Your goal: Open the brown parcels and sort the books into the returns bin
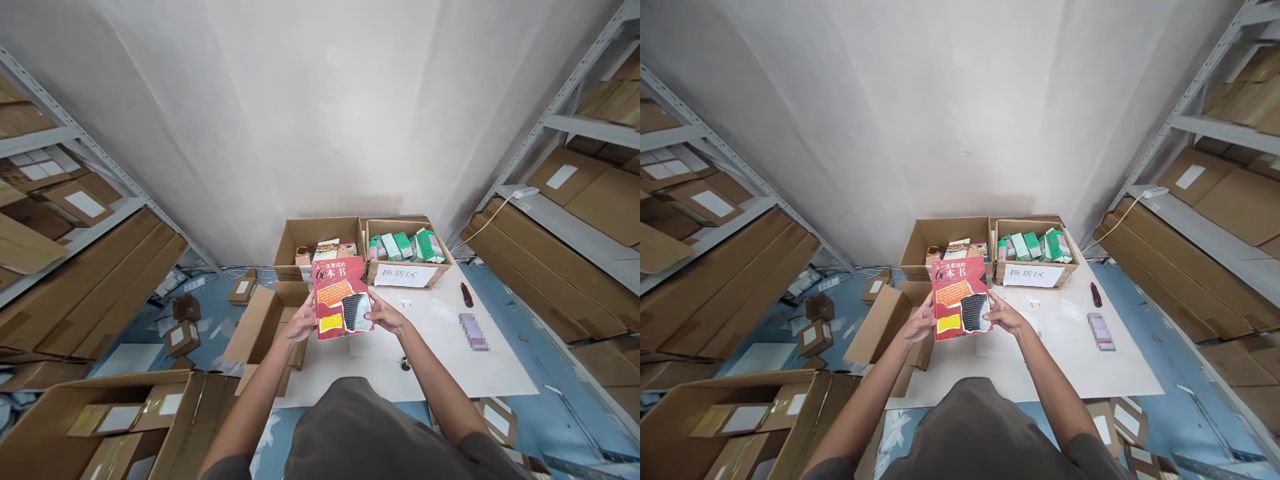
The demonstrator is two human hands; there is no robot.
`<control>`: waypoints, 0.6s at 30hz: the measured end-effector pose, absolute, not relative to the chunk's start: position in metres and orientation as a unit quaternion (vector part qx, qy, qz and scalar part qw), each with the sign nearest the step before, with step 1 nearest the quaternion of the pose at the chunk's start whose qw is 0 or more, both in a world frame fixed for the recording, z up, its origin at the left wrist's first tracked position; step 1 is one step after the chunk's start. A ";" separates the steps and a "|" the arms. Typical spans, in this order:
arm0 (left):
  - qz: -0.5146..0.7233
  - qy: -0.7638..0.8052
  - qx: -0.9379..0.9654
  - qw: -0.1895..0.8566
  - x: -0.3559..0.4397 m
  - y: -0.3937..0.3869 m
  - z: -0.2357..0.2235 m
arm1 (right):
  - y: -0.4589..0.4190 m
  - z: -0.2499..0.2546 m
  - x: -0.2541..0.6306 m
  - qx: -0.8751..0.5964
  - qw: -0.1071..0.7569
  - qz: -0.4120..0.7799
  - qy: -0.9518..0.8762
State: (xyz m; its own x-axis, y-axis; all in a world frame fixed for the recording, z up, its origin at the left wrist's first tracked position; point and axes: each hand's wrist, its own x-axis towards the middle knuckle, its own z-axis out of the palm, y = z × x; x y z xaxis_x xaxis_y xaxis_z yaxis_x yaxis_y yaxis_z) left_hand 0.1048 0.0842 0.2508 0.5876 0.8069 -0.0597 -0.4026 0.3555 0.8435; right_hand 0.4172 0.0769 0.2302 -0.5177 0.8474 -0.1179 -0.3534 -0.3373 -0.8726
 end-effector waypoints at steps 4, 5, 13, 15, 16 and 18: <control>0.382 0.264 0.433 0.773 0.108 0.088 0.249 | 0.078 0.235 0.425 -0.298 0.403 0.751 -0.430; 0.379 0.272 0.439 0.768 0.108 0.090 0.249 | 0.080 0.236 0.428 -0.298 0.404 0.749 -0.432; 0.445 0.485 0.509 0.555 0.150 0.087 0.249 | 0.077 0.240 0.418 -0.393 0.447 0.615 -0.517; 0.438 0.453 0.533 0.565 0.183 0.077 0.247 | 0.070 0.239 0.400 -0.434 0.444 0.536 -0.572; 0.447 0.439 0.533 0.568 0.199 0.072 0.245 | 0.066 0.238 0.391 -0.450 0.435 0.499 -0.600; 0.469 0.433 0.523 0.564 0.225 0.065 0.242 | 0.059 0.236 0.377 -0.466 0.415 0.445 -0.643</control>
